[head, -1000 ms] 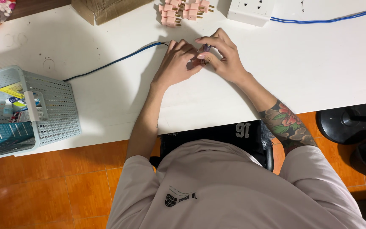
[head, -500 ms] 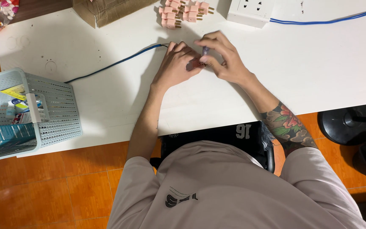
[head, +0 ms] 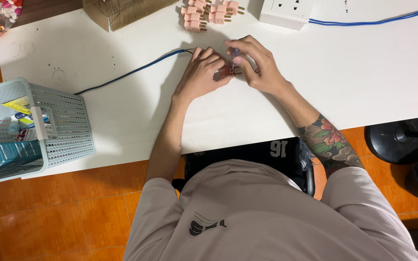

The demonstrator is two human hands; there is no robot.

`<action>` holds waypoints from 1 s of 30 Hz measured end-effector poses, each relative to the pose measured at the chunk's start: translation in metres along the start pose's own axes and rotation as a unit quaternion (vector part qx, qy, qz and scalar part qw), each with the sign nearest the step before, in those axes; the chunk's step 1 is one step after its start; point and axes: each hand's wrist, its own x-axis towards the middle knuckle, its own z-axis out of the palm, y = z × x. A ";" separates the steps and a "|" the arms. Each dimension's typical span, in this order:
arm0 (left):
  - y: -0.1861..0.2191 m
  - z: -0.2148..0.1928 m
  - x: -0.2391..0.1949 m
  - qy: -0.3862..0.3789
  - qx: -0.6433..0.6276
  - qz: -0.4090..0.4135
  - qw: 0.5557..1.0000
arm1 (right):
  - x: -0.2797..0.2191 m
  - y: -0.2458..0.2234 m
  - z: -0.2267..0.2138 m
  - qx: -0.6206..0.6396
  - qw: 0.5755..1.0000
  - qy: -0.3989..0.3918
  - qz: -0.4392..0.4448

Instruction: Assembling electrical plugs using a small screwdriver

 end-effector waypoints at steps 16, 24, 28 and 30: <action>0.006 -0.011 0.006 -0.016 -0.050 -0.014 0.999 | 0.003 0.009 -0.013 -0.037 0.999 0.021 -0.019; -0.006 0.015 0.012 0.077 -0.008 -0.133 0.988 | 0.003 0.053 -0.041 -0.071 0.972 0.202 0.093; -0.005 0.025 0.016 0.071 -0.014 -0.157 0.985 | -0.001 0.070 -0.049 -0.125 0.974 0.160 0.101; -0.012 0.032 0.015 0.066 -0.020 -0.162 0.984 | -0.003 0.079 -0.049 -0.071 0.982 0.120 0.125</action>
